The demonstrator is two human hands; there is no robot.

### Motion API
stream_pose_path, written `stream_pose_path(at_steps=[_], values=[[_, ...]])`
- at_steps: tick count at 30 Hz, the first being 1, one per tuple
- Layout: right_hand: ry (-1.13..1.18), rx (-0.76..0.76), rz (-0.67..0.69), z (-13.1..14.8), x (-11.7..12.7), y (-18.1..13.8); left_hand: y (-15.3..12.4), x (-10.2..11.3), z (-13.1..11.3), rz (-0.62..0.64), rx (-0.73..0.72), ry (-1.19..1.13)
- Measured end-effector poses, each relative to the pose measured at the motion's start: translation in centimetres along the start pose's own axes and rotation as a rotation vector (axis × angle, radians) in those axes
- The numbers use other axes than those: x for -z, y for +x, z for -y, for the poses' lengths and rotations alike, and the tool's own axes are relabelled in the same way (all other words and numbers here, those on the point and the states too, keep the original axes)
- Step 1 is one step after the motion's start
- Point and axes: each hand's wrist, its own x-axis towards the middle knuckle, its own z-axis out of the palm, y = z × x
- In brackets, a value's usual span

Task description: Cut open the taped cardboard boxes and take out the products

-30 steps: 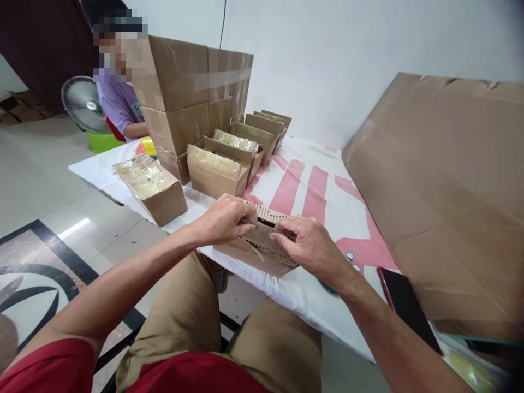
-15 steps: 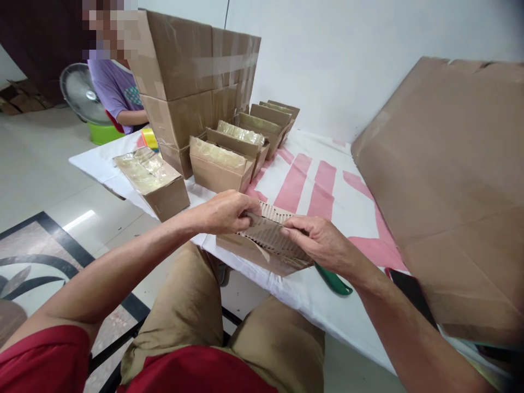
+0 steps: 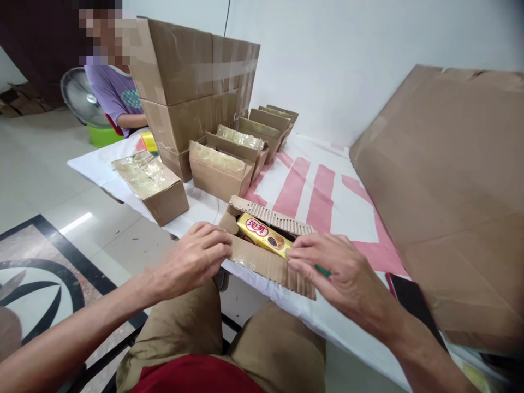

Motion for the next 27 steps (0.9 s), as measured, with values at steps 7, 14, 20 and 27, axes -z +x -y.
stream_pose_path(at_steps=[7, 14, 20, 27], values=[[-0.167, -0.153, 0.385, 0.3, -2.0, 3.3, -1.1, -1.4, -0.5, -0.119, -0.044, 0.063], [-0.434, -0.228, 0.354, -1.1, -3.3, 4.7, -1.6, -2.1, -0.3, -0.139, -0.042, 0.036], [-0.356, -0.2, 0.464, -2.2, -4.4, 5.5, -2.3, -3.1, -0.1, -0.155, -0.042, 0.039], [-0.206, -0.246, 0.294, -1.7, -3.8, 5.1, -3.8, -4.5, 0.7, -0.202, 0.088, 0.044]])
